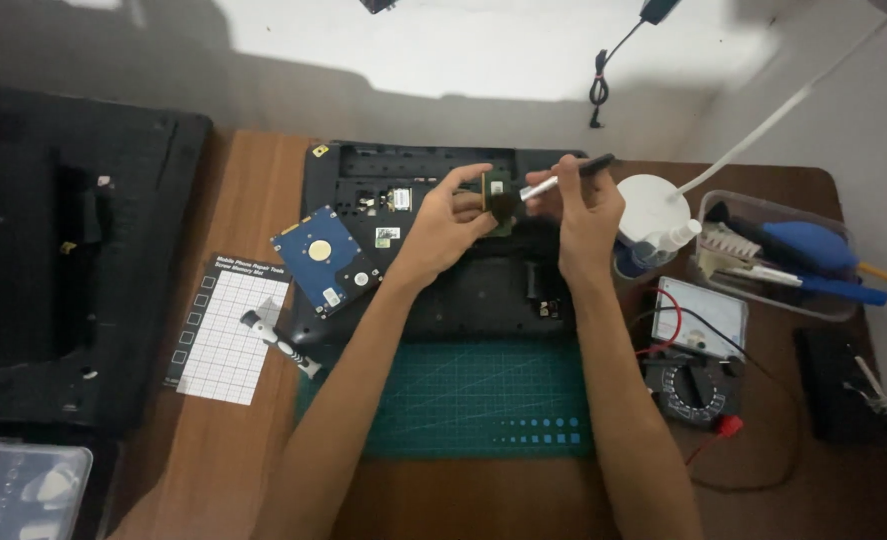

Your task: Cleaning the gold contacts of a laptop RAM module using an eraser to remove oxidation.

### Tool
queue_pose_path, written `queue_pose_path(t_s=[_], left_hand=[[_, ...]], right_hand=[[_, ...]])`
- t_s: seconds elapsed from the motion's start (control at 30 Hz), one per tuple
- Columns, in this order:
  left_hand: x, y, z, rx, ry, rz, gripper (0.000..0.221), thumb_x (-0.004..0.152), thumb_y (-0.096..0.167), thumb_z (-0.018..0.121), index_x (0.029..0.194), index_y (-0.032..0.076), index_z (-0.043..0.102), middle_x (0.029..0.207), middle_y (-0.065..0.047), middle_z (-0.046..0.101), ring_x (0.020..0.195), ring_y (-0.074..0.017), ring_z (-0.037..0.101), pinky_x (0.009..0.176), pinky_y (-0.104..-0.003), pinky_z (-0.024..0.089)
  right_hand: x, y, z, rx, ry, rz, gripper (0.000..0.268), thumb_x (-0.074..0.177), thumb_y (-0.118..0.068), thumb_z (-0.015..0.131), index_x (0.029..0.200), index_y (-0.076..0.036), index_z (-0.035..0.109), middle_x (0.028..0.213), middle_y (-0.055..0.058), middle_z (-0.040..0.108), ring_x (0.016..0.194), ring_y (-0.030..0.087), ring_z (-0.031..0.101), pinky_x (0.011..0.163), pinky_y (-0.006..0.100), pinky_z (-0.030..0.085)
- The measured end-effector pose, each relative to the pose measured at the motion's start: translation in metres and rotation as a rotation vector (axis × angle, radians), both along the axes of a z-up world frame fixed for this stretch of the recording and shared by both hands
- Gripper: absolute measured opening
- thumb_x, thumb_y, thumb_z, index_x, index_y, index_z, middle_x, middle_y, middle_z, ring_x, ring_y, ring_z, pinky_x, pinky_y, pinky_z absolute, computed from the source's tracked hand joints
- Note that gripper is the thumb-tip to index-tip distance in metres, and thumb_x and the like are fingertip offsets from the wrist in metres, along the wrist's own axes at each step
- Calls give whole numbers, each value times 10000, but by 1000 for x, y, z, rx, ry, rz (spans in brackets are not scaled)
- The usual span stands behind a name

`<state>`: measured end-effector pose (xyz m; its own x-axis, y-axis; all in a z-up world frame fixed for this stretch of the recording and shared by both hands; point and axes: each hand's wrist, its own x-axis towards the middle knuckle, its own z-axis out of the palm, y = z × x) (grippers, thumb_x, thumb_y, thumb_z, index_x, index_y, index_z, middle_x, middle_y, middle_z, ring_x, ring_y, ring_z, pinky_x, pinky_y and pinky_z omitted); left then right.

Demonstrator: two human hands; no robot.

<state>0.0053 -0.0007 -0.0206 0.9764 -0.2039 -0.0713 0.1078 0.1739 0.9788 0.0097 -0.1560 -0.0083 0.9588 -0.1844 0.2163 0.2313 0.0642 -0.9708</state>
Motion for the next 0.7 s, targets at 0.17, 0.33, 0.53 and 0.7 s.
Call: queue_pose_path(t_s=[0.17, 0.33, 0.53, 0.7], left_hand=[[-2, -2, 5, 3, 12, -8, 558, 773, 28, 654, 1290, 80, 449, 985, -213, 635, 860, -250, 659, 716, -369, 573], [-5, -5, 10, -30, 31, -6, 559, 775, 27, 647, 1294, 75, 445, 980, -222, 635, 849, -261, 661, 700, -380, 580], [-4, -5, 10, -17, 50, 2, 579, 759, 28, 647, 1298, 84, 444, 1010, -230, 628, 873, -268, 654, 715, -373, 575], [0, -3, 2, -7, 47, -6, 583, 769, 15, 612, 1315, 124, 440, 1011, -188, 635, 856, -234, 658, 686, -345, 586]], right_hand=[[0, -2, 1, 23, -4, 12, 209, 919, -309, 518, 918, -100, 530, 874, 125, 676, 691, 169, 682, 596, 258, 580], [-3, 0, 8, -5, 2, -9, 191, 923, -300, 518, 935, -110, 534, 894, 116, 676, 704, 168, 682, 618, 262, 577], [1, -3, 2, -10, 5, -2, 194, 921, -297, 526, 937, -104, 525, 875, 118, 676, 694, 173, 679, 622, 281, 581], [3, -1, -1, -22, 14, -21, 157, 929, -238, 526, 867, -94, 538, 702, 89, 654, 528, 144, 632, 474, 237, 546]])
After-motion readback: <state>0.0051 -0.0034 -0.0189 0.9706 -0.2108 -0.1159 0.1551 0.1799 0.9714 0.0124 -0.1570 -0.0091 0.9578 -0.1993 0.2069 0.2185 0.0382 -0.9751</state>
